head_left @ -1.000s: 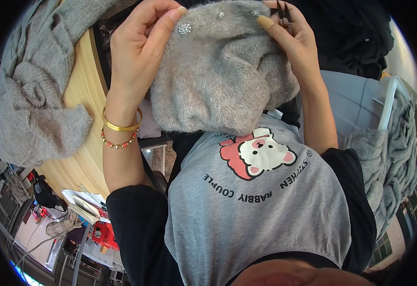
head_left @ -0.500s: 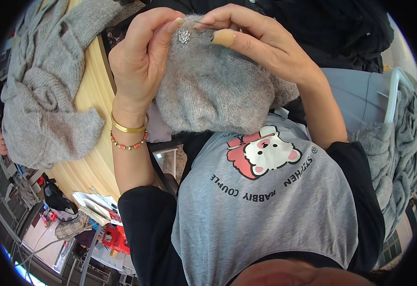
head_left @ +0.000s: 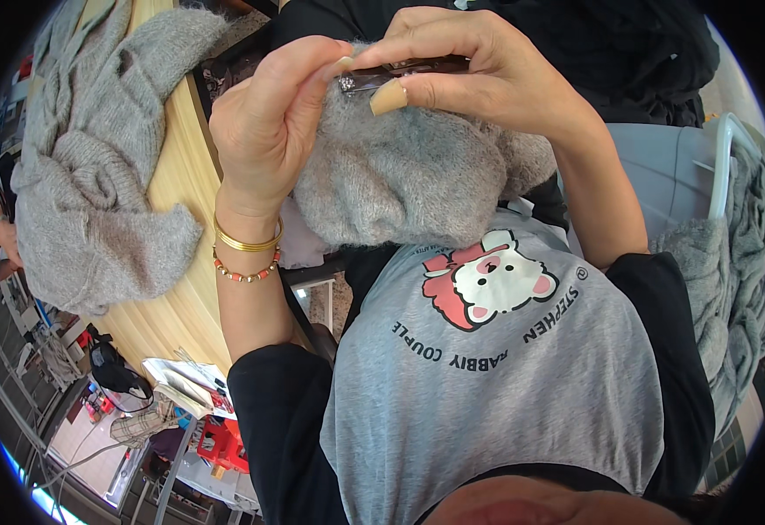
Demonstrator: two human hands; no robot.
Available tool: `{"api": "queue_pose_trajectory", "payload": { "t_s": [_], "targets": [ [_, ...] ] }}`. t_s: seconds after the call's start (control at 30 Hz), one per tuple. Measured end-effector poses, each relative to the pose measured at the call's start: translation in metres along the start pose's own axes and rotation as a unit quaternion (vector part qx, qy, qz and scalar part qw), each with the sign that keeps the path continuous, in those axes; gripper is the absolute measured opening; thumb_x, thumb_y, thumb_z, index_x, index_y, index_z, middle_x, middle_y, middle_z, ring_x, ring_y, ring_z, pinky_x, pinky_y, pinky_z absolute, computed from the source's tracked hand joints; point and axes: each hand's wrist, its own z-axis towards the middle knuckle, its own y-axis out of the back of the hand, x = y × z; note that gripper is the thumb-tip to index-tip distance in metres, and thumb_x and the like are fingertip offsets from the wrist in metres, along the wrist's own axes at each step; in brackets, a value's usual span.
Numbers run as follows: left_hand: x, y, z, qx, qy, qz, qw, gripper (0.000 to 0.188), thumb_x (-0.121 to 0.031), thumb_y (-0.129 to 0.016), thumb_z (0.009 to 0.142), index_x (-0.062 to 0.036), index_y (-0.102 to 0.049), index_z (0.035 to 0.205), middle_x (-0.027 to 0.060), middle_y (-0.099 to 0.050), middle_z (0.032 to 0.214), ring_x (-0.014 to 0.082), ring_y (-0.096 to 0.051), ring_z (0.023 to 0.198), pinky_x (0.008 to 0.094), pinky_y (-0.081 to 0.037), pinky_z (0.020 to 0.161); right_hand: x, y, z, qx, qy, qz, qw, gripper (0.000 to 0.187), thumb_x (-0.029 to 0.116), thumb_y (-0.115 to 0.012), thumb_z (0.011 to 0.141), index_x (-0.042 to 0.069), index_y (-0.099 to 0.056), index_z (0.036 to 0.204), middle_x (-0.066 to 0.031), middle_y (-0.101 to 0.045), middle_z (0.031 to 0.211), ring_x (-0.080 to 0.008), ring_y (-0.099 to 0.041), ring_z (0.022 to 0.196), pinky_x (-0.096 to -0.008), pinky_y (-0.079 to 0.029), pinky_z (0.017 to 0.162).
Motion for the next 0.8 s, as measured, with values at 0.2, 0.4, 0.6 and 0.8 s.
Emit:
{"api": "queue_pose_trajectory", "payload": {
  "t_s": [0.2,0.4,0.6,0.8],
  "targets": [
    [-0.001,0.000,0.001,0.007,-0.019,0.021,1.000,0.016,-0.002,-0.070,0.084,-0.0022,-0.066,0.100,0.0079,-0.072,0.092,0.0204,-0.069,0.070,0.0263,-0.054,0.061,0.019,0.005,0.008,0.038,-0.099,-0.048,0.993,0.030,0.013,-0.072,0.088,0.003,-0.069,0.116,-0.0068,-0.063,0.089,-0.0139,-0.058,0.082,-0.0267,-0.045,0.071],
    [-0.004,-0.004,0.001,0.019,-0.031,0.028,0.999,0.017,-0.005,-0.072,0.083,-0.0053,-0.067,0.099,0.0053,-0.072,0.091,0.0209,-0.068,0.066,0.0259,-0.052,0.057,0.006,0.014,0.007,0.099,0.020,-0.078,0.992,0.028,0.015,-0.074,0.085,0.005,-0.072,0.111,-0.0062,-0.068,0.089,-0.0138,-0.058,0.082,-0.0259,-0.047,0.073],
    [-0.010,-0.002,-0.002,0.041,-0.013,0.018,0.999,0.016,-0.002,-0.068,0.087,-0.0023,-0.066,0.103,0.0066,-0.071,0.095,0.0176,-0.066,0.073,0.0242,-0.051,0.064,0.004,0.015,0.005,0.109,-0.005,-0.025,0.994,0.028,0.013,-0.077,0.083,0.006,-0.073,0.110,-0.0042,-0.069,0.090,-0.0118,-0.057,0.081,-0.0244,-0.046,0.072],
    [-0.010,-0.004,-0.007,0.043,0.063,-0.026,0.997,0.013,0.002,-0.063,0.092,0.0023,-0.065,0.104,0.0067,-0.069,0.099,0.0108,-0.064,0.083,0.0202,-0.049,0.074,0.009,0.014,0.005,0.085,-0.136,0.036,0.986,0.028,0.011,-0.077,0.083,0.005,-0.074,0.110,-0.0025,-0.068,0.087,-0.0108,-0.056,0.082,-0.0235,-0.046,0.072]
  ]
}}
